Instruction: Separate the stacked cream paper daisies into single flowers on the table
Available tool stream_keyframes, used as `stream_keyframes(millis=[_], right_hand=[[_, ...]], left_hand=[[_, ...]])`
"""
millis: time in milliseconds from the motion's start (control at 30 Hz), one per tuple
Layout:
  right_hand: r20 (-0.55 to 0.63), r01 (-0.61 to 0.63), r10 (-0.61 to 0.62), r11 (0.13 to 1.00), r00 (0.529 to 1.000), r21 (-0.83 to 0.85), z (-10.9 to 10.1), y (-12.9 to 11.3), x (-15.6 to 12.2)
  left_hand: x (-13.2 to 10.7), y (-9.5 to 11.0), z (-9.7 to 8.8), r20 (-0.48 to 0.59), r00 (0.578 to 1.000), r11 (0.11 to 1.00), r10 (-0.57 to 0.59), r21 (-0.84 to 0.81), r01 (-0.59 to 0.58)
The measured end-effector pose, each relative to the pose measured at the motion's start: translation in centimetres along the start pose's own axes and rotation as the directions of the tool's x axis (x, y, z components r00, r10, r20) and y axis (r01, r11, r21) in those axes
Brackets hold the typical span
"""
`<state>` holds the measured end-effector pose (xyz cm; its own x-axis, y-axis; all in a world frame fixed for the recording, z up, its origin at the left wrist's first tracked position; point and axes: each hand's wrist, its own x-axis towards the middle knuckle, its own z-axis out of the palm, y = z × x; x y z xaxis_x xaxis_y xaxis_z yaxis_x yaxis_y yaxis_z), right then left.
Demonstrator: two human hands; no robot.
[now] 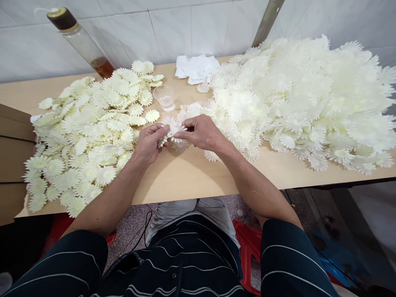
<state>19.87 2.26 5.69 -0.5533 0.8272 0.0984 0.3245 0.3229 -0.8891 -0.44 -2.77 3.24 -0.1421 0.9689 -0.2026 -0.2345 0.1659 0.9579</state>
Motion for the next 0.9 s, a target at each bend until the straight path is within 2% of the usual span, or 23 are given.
stream_keyframes(millis=[167,367,500,767,900], right_hand=[[-0.036,-0.035,0.035,0.999,0.999,0.010,-0.5,0.2,-0.1],[-0.166,-0.020,0.010,0.998,0.986,-0.058,-0.8,0.3,0.0],[-0.212,0.002,-0.021,0.996,0.977,-0.089,-0.8,-0.1,0.0],[-0.241,-0.002,0.050,0.981,0.969,0.193,-0.2,-0.6,-0.1],[-0.207,0.038,0.009,0.974,0.978,0.224,-0.3,-0.2,0.0]], left_hand=[[0.4,0.2,-0.5,-0.045,0.999,0.999,0.027,-0.034,-0.029],[0.3,0.0,-0.3,-0.059,0.998,0.999,0.032,0.003,-0.032],[0.3,0.0,-0.2,-0.045,0.999,1.000,0.021,0.000,-0.021],[0.1,0.2,0.0,-0.040,0.999,1.000,0.003,-0.001,-0.003],[0.1,-0.1,-0.2,-0.001,1.000,0.999,0.023,0.025,-0.023]])
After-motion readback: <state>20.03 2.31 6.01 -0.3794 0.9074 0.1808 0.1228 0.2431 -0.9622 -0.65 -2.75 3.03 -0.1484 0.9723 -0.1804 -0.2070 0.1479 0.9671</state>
